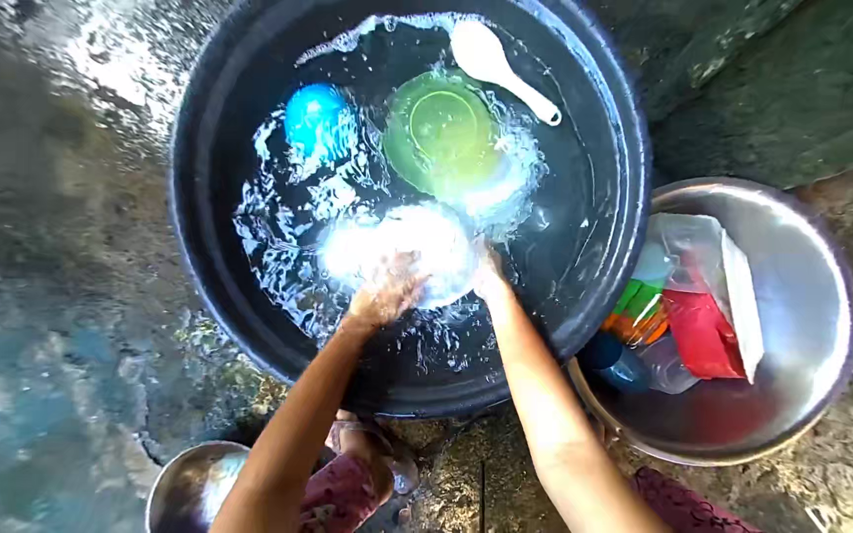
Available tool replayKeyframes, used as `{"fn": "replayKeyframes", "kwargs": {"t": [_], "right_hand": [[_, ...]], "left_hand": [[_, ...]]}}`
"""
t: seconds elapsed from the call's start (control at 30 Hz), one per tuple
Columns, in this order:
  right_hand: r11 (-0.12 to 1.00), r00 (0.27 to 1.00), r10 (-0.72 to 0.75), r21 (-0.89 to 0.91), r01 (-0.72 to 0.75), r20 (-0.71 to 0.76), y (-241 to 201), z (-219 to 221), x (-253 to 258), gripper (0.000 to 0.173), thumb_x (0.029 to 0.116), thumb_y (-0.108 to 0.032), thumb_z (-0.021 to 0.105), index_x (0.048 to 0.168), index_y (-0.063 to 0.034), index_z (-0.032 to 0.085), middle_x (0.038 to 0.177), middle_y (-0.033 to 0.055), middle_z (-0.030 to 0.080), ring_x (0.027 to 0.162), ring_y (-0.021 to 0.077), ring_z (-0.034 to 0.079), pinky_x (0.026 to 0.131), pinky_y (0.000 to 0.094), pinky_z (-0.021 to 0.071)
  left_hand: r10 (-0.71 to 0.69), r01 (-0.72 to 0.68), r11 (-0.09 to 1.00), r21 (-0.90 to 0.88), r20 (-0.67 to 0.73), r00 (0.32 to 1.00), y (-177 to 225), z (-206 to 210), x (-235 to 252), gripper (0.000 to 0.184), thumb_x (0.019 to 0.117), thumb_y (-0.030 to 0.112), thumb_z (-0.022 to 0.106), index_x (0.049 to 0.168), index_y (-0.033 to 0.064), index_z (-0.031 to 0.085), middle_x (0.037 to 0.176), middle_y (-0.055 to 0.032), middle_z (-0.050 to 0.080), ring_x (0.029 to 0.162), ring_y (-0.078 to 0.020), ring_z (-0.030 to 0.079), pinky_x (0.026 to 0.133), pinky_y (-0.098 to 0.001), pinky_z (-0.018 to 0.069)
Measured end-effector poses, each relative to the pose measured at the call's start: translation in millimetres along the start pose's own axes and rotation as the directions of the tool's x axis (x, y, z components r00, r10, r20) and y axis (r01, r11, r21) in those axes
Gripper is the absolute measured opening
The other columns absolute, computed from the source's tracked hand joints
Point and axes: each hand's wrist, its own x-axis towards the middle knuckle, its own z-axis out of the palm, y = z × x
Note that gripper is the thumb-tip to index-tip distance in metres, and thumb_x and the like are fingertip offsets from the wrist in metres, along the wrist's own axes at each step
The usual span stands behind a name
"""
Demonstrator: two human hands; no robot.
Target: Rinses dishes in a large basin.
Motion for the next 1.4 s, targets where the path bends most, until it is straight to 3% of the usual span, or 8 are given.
{"fn": "replayKeyframes", "kwargs": {"t": [0.2, 0.43, 0.73, 0.83, 1.0, 1.17, 1.3, 1.4], "right_hand": [[0.942, 0.987, -0.154, 0.307, 0.133, 0.047, 27.2, 11.8, 16.2, 0.04, 0.1123, -0.023, 0.03, 0.133, 0.0038, 0.052, 0.118, 0.0169, 0.06, 0.102, 0.0202, 0.059, 0.088, 0.0385, 0.0513], [0.986, 0.984, -0.167, -0.032, 0.165, -0.056, 18.1, 1.4, 4.6, 0.039, 0.111, -0.014, 0.036, 0.135, 0.0113, 0.053, 0.136, 0.0307, 0.056, 0.127, 0.038, 0.055, 0.107, 0.0528, 0.0443], [0.949, 0.992, -0.096, 0.294, 0.115, -0.079, -3.4, 6.5, -17.6, 0.031, 0.1092, -0.02, 0.043, 0.122, 0.0038, 0.059, 0.111, 0.0181, 0.061, 0.096, 0.0246, 0.058, 0.084, 0.0434, 0.0502], [0.973, 0.97, -0.232, 0.016, 0.232, 0.071, -15.2, -20.1, -26.8, 0.038, 0.107, -0.009, 0.047, 0.139, 0.0105, 0.05, 0.136, 0.0281, 0.055, 0.123, 0.0329, 0.057, 0.103, 0.0467, 0.049], [0.965, 0.918, -0.159, -0.139, 0.222, 0.364, -50.2, -66.2, -62.2, 0.051, 0.1137, -0.04, 0.024, 0.139, -0.0009, 0.045, 0.093, 0.0139, 0.067, 0.069, 0.018, 0.067, 0.062, 0.0319, 0.057], [0.105, 0.539, -0.544, -0.585, 0.804, 0.643, -106.1, -125.9, -99.9, 0.096, 0.0908, -0.035, 0.077, 0.164, -0.0083, 0.022, 0.166, 0.0187, 0.028, 0.15, 0.0361, 0.036, 0.118, 0.0548, 0.0359], [-0.388, 0.037, -0.676, -0.399, 0.831, 0.736, -127.6, -153.3, -113.8, 0.073, 0.0804, 0.002, 0.073, 0.15, -0.0044, 0.049, 0.154, 0.0231, 0.047, 0.135, 0.0419, 0.054, 0.093, 0.0537, 0.0569], [-0.565, -0.015, -0.625, -0.44, 0.698, 0.78, -134.3, -208.9, -117.6, 0.059, 0.0879, -0.002, 0.063, 0.145, -0.0081, 0.053, 0.15, 0.0204, 0.05, 0.131, 0.0395, 0.057, 0.081, 0.0513, 0.0604]], "left_hand": [[-0.362, 0.359, 0.932, -0.057, -0.053, 0.931, 33.1, -16.5, 96.1, 0.044, 0.1047, 0.032, 0.05, 0.127, -0.0021, 0.067, 0.138, -0.0226, 0.063, 0.138, -0.0423, 0.051, 0.118, -0.0655, 0.0282], [0.235, -0.203, 0.962, 0.185, -0.168, 0.958, 15.5, 30.0, 19.1, 0.039, 0.1038, 0.031, 0.049, 0.137, 0.0193, 0.067, 0.15, -0.0128, 0.057, 0.141, -0.0379, 0.05, 0.114, -0.0601, 0.0363], [-0.1, 0.106, 0.994, 0.019, -0.202, 0.974, 39.4, 3.2, 51.9, 0.074, 0.0973, 0.063, 0.046, 0.149, 0.0108, 0.055, 0.16, -0.022, 0.042, 0.15, -0.0456, 0.035, 0.12, -0.0695, 0.0215], [0.167, -0.16, 0.972, 0.171, -0.025, 0.986, 43.6, -19.5, 26.4, 0.075, 0.076, 0.029, 0.086, 0.146, 0.0182, 0.06, 0.159, -0.0232, 0.043, 0.149, -0.0526, 0.032, 0.116, -0.074, 0.0235], [0.068, -0.06, 0.968, 0.245, -0.022, 0.997, 81.3, -100.5, 38.8, 0.07, 0.0877, -0.009, 0.063, 0.149, 0.0227, 0.055, 0.154, -0.0272, 0.047, 0.137, -0.0576, 0.046, 0.101, -0.0704, 0.0448], [0.238, -0.226, 0.954, 0.195, -0.04, 0.97, 89.8, -166.6, 60.2, 0.063, 0.0904, -0.011, 0.057, 0.146, 0.0172, 0.058, 0.146, -0.0283, 0.055, 0.129, -0.0549, 0.056, 0.099, -0.0646, 0.0509], [0.528, -0.483, 0.837, 0.256, -0.15, 0.836, 133.5, -178.9, 79.7, 0.051, 0.0961, 0.002, 0.057, 0.142, 0.0233, 0.06, 0.146, -0.0249, 0.057, 0.13, -0.0529, 0.055, 0.099, -0.0613, 0.0497], [0.545, -0.526, 0.835, 0.16, -0.105, 0.832, 140.5, -180.8, 96.7, 0.049, 0.1002, 0.044, 0.059, 0.145, 0.0245, 0.059, 0.151, -0.0204, 0.053, 0.139, -0.0423, 0.052, 0.109, -0.0569, 0.045]]}}
